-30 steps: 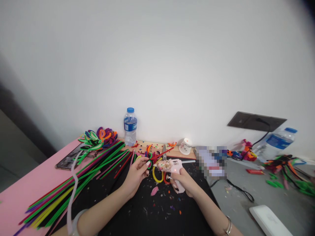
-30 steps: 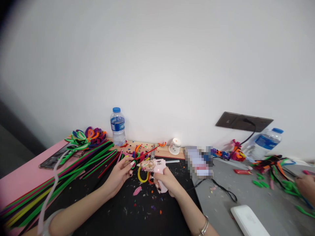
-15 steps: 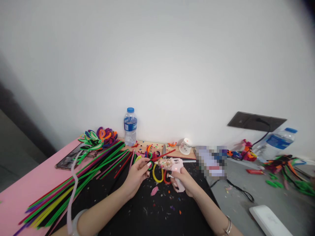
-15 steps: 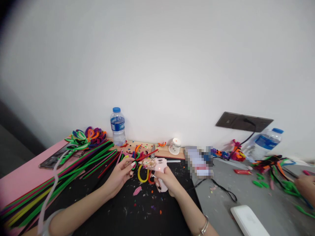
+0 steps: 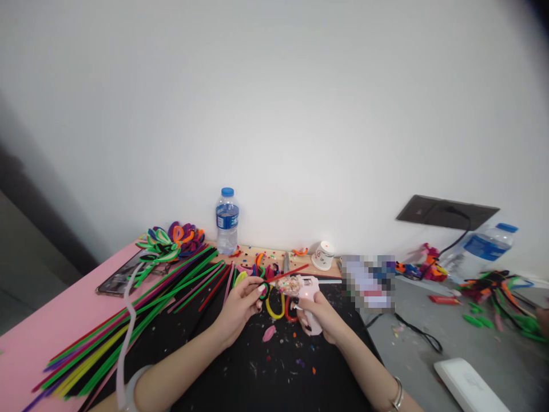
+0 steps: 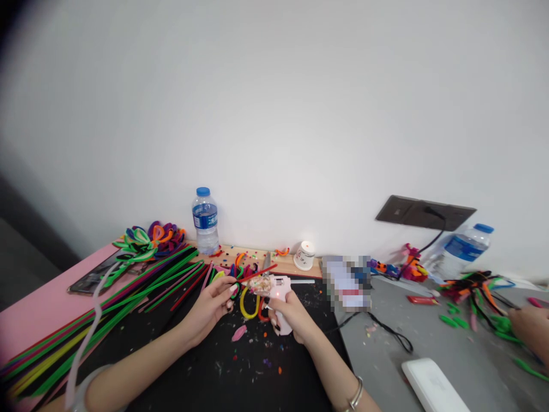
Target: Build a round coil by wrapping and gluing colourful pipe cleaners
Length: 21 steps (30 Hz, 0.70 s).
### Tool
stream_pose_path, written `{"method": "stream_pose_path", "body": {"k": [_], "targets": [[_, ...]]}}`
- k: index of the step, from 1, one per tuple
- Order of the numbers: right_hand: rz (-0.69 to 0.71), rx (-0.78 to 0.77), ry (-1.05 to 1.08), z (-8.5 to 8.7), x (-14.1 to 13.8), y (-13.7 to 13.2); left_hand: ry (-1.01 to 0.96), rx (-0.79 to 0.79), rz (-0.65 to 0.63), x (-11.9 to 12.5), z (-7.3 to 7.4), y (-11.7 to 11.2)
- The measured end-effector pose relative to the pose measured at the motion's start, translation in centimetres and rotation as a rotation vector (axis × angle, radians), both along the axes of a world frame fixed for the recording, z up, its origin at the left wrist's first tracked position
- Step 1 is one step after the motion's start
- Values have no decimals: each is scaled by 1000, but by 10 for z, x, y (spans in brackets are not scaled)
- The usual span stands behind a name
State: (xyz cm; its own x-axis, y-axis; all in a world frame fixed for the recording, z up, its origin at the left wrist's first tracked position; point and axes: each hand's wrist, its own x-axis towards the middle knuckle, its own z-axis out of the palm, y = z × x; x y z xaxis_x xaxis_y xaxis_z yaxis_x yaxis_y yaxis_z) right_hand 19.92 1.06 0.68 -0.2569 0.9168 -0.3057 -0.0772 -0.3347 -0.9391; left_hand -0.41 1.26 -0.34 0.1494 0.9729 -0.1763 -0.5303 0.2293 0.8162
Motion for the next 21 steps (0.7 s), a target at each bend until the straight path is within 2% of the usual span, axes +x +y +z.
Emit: {"method": "stream_pose_path", "body": {"k": [11,21], "targets": [[-13,-5,-10,1,-1,0,-7,6,-20,-1,-3,-1],[10,3,-4,0,1,1,-6,3,31,-2,-1,1]]}}
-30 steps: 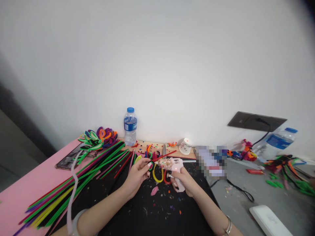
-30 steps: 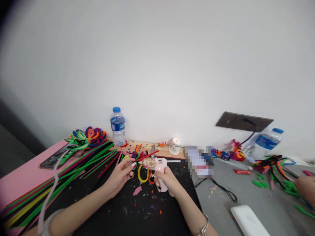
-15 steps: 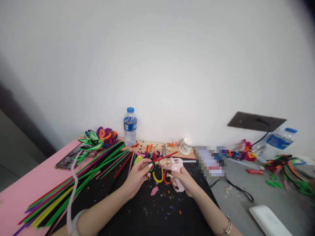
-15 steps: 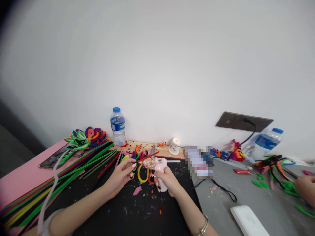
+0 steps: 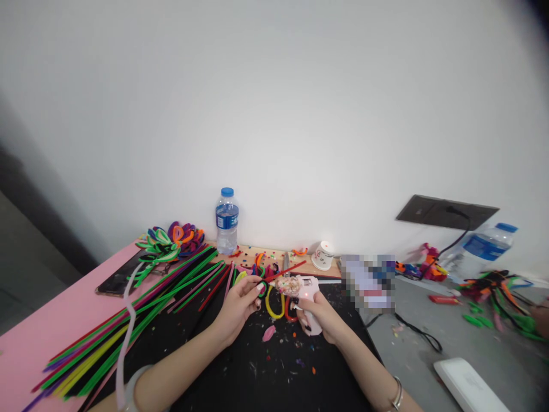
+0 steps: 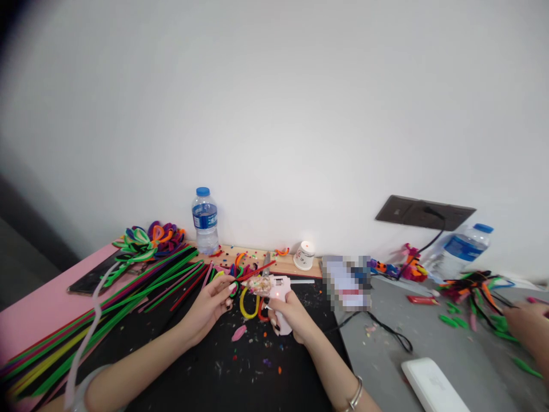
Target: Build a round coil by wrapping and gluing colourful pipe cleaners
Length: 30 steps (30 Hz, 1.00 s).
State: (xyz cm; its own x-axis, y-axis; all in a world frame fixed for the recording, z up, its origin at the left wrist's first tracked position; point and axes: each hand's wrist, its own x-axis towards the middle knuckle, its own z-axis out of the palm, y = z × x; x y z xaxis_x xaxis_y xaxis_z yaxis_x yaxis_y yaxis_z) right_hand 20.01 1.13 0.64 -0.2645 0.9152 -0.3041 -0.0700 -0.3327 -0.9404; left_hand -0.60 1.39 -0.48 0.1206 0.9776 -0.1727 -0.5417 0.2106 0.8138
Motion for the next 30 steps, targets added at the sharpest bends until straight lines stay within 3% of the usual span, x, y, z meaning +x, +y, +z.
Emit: {"method": "stream_pose_path", "body": {"k": [30], "targets": [[23,23,-46,-8,2,0,1,1,57,0,4,-1]]}}
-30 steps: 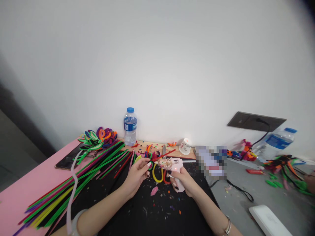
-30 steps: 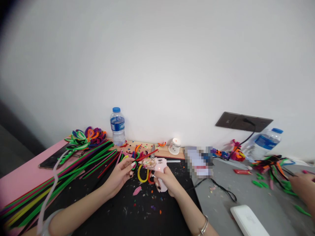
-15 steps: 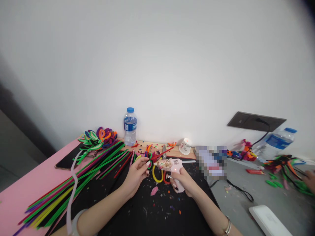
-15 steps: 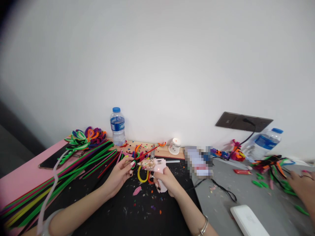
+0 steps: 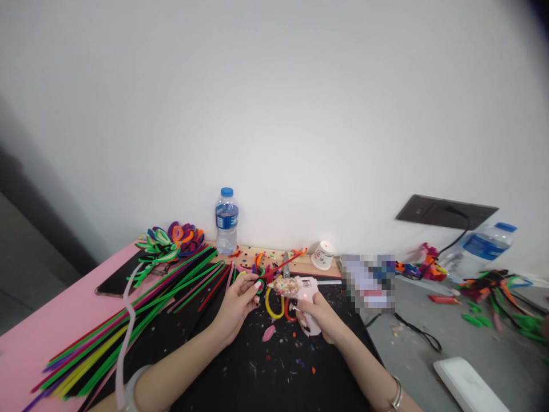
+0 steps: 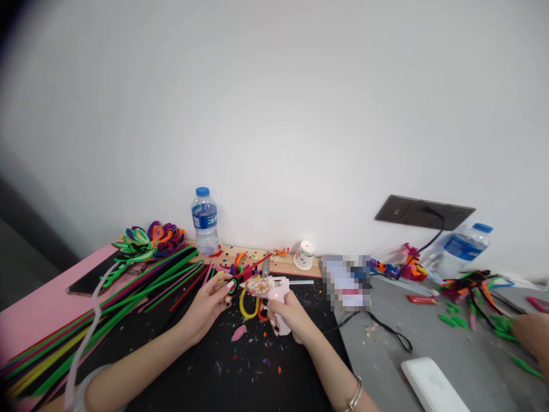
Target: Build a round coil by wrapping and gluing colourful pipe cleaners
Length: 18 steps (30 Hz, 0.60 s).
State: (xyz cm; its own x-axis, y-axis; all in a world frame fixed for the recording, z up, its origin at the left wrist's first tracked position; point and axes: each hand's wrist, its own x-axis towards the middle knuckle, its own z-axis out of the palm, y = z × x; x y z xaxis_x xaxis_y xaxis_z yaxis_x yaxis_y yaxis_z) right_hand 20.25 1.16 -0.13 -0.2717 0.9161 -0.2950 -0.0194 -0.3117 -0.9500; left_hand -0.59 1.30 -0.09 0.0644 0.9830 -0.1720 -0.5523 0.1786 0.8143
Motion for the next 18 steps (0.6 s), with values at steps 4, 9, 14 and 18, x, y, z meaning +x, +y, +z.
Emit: {"method": "stream_pose_path", "body": {"k": [4,9,14,18], "targets": [[9,18,-21,0,0,0,-1,1,1,0,0,0],[34,60,-70,2,-1,0,6,-7,11,0,-1,1],[39,99,-111,4,-2,-2,4,-11,16,0,-2,2],[25,109,-126,3,-3,-2,-2,-11,18,-1,-4,2]]}}
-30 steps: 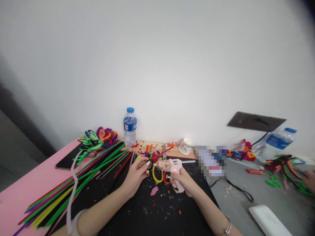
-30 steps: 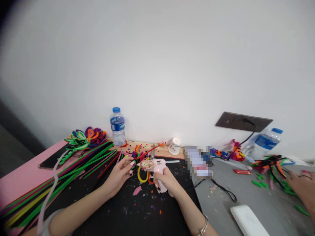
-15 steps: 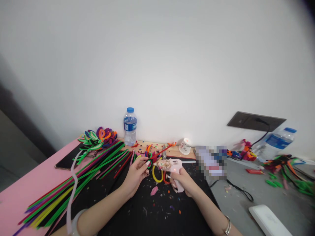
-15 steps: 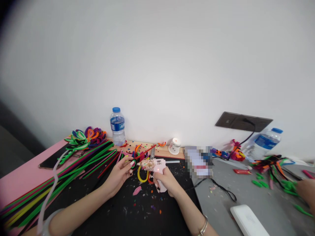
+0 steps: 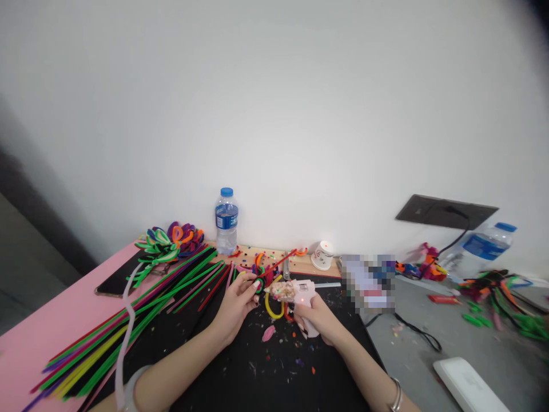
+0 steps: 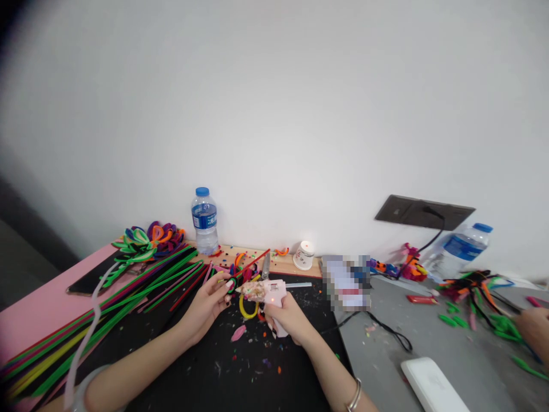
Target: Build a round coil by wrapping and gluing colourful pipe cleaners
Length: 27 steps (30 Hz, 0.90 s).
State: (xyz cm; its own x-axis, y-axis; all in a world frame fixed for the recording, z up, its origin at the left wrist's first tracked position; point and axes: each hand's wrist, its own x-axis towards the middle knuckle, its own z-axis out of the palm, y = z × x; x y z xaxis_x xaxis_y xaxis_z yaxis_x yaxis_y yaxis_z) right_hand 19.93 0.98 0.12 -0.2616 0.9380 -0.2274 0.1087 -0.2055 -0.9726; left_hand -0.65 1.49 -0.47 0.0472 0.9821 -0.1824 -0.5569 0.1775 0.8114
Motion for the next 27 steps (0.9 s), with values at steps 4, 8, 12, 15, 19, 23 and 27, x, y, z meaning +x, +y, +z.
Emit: {"method": "stream_pose_path", "body": {"k": [4,8,12,15,19,23,27], "targets": [[-13,4,-5,0,-1,0,-6,-5,-2,0,-1,0],[-26,10,-5,1,-2,-1,-16,-11,-2,1,1,0],[-38,5,9,1,-2,-1,-25,-13,-2,1,1,-1],[-41,4,22,1,-3,0,-33,-12,-2,1,1,-1],[-41,3,39,1,-3,0,-36,-11,-6,1,0,0],[-42,0,48,0,-2,0,-34,-12,-9,0,-1,0],[-46,1,59,-1,-3,0,-34,-14,-10,0,-3,1]]}}
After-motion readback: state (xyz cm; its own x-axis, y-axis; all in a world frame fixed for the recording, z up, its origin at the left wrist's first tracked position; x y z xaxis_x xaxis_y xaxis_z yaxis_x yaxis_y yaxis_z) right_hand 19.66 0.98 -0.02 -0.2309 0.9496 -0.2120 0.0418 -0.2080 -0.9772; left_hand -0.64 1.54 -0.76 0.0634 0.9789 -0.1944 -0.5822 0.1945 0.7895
